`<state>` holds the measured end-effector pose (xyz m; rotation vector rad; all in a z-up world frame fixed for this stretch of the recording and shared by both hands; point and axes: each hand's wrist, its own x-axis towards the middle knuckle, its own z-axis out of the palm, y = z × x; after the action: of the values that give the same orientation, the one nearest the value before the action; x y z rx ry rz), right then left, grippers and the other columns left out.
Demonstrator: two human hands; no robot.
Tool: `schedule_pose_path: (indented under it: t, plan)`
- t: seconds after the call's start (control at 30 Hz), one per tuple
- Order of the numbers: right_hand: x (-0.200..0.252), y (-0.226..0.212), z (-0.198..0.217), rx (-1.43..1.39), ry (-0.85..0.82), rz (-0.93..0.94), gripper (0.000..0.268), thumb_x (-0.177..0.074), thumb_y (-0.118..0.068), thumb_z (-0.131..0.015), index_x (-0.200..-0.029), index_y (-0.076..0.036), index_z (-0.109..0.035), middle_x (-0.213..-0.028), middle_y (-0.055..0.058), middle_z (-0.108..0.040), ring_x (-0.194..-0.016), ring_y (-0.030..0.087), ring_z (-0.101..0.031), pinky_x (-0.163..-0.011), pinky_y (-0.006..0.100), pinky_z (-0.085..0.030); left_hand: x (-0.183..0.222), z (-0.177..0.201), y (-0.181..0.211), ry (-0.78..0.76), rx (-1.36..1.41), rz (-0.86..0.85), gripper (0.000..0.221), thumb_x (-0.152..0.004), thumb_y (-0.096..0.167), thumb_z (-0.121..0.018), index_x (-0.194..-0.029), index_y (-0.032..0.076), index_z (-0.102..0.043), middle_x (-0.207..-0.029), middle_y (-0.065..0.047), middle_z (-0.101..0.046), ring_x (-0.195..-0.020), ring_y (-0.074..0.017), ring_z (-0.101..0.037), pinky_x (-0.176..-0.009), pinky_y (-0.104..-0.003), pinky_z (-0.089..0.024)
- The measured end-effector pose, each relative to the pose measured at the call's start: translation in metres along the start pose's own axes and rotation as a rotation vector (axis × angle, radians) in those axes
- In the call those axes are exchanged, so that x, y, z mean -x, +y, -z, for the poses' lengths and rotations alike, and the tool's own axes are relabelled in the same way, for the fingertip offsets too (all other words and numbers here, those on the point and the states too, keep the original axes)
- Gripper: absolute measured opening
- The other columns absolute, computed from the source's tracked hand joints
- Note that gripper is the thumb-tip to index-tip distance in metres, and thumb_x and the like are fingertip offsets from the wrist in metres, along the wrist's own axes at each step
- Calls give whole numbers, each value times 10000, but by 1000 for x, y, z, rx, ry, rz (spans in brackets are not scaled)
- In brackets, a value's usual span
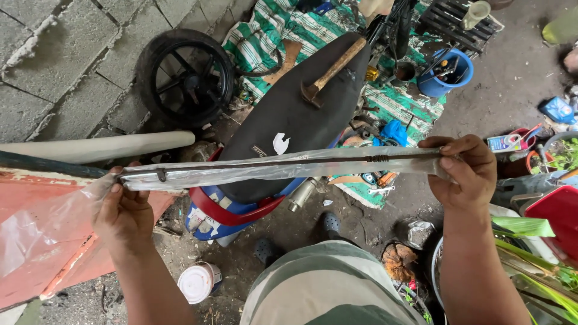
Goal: Preparing a new motorcycle axle rod by hammering a metal plate and unpacking the rod from its plastic sleeve.
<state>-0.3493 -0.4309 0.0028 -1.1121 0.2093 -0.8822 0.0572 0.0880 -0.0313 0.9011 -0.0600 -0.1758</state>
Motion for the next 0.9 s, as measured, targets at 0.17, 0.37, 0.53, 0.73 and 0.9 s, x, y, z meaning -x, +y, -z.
schedule_pose_path:
  t: [0.17, 0.37, 0.53, 0.73, 0.9]
  plan:
    - [-1, 1, -3, 21, 13, -19, 176, -948, -51, -711, -1119, -71, -743, -1253, 303, -766, -1093, 384, -810, -810, 452, -674, 3, 0, 5, -27, 9, 12, 346, -1006, 77, -658, -1323, -21, -755, -1265, -312, -792, -1076, -303, -856, -792, -320, -766]
    - [-10, 3, -2, -207, -161, -7, 295, -974, -48, -702, -1240, 73, -741, -1350, 389, -721, -1168, 487, -791, -941, 527, -710, 5, 7, 5, 35, 62, 30, 331, -1016, 98, -630, -1285, -35, -770, -1147, -211, -831, -1260, -331, -832, -895, -379, -769]
    - [-15, -2, -26, -302, -206, -66, 442, -933, -82, -622, -1322, 108, -709, -1377, 392, -714, -1136, 501, -796, -918, 510, -713, 2, 15, 4, 71, 83, 12, 197, -1026, 77, -594, -1116, 46, -766, -1230, -85, -802, -1331, -355, -810, -1049, -462, -743]
    - [-17, 8, -29, -258, -166, -89, 467, -935, -129, -673, -1345, 94, -691, -1341, 363, -736, -1217, 489, -767, -983, 544, -660, -9, 42, -3, 38, 159, 15, 206, -1016, 89, -662, -1162, 67, -806, -1253, -44, -806, -1443, -343, -760, -1106, -431, -719]
    - [-16, 18, -30, -166, -162, -66, 327, -1020, -146, -732, -1283, 48, -731, -1292, 291, -770, -1181, 431, -794, -956, 569, -702, -9, 46, -4, 68, 254, 4, 249, -979, 76, -702, -1203, 30, -800, -1212, -65, -810, -1400, -332, -765, -1043, -382, -719]
